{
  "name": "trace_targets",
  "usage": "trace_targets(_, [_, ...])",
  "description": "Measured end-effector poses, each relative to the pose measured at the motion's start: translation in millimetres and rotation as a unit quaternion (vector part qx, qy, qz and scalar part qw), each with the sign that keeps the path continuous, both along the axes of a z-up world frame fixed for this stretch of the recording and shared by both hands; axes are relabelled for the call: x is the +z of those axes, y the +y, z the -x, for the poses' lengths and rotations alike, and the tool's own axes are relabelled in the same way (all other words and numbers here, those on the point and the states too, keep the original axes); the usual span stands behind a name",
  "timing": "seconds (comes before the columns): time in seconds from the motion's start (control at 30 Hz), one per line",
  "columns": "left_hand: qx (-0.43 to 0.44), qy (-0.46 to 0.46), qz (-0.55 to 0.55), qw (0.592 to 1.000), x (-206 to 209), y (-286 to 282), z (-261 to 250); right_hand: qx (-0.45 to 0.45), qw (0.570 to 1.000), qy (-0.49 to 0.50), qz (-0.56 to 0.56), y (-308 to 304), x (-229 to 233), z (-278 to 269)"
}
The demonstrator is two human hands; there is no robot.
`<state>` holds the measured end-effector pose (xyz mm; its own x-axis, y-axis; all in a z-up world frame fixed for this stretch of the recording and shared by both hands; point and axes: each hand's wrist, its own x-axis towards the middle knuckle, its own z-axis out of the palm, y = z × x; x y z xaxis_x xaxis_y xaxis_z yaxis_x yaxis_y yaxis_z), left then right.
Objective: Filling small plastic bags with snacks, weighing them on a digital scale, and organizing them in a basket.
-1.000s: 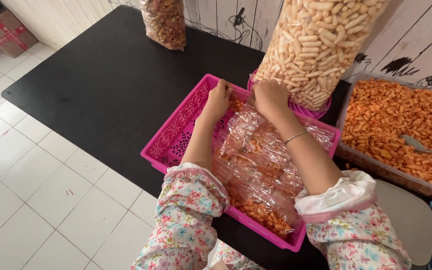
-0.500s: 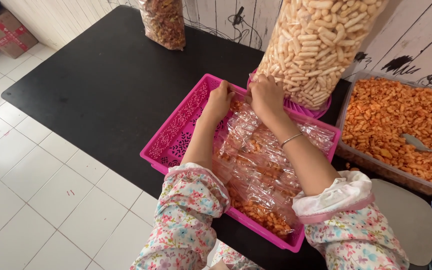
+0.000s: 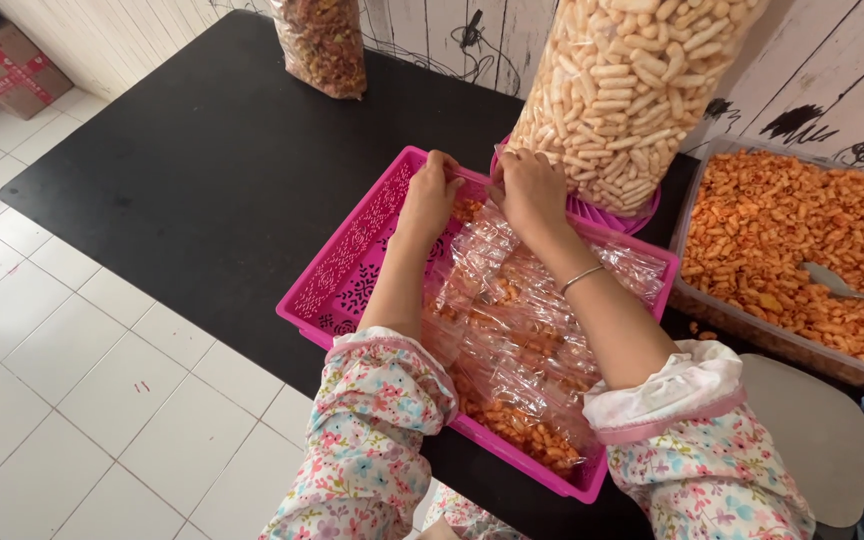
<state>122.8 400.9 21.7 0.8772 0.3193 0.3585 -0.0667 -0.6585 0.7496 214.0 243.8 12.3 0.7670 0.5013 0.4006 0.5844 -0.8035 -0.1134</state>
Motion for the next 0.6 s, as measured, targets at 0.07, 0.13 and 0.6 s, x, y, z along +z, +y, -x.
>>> trace_targets(0.07, [0.008, -0.007, -0.011, 1.0, 2.4, 0.4, 1.1, 0.002, 1.0, 0.002, -0.003, -0.1, 2.6, 2.0])
trace_targets(0.13, [0.017, -0.016, -0.023, 0.999, 3.5, 1.3, 1.2, 0.005, 1.0, 0.003, -0.007, 0.3, 2.4, 1.4])
trace_targets(0.6, [0.009, -0.027, -0.046, 0.999, 22.1, -3.8, 14.4, 0.015, 0.993, 0.112, -0.021, -2.7, 24.9, 11.4])
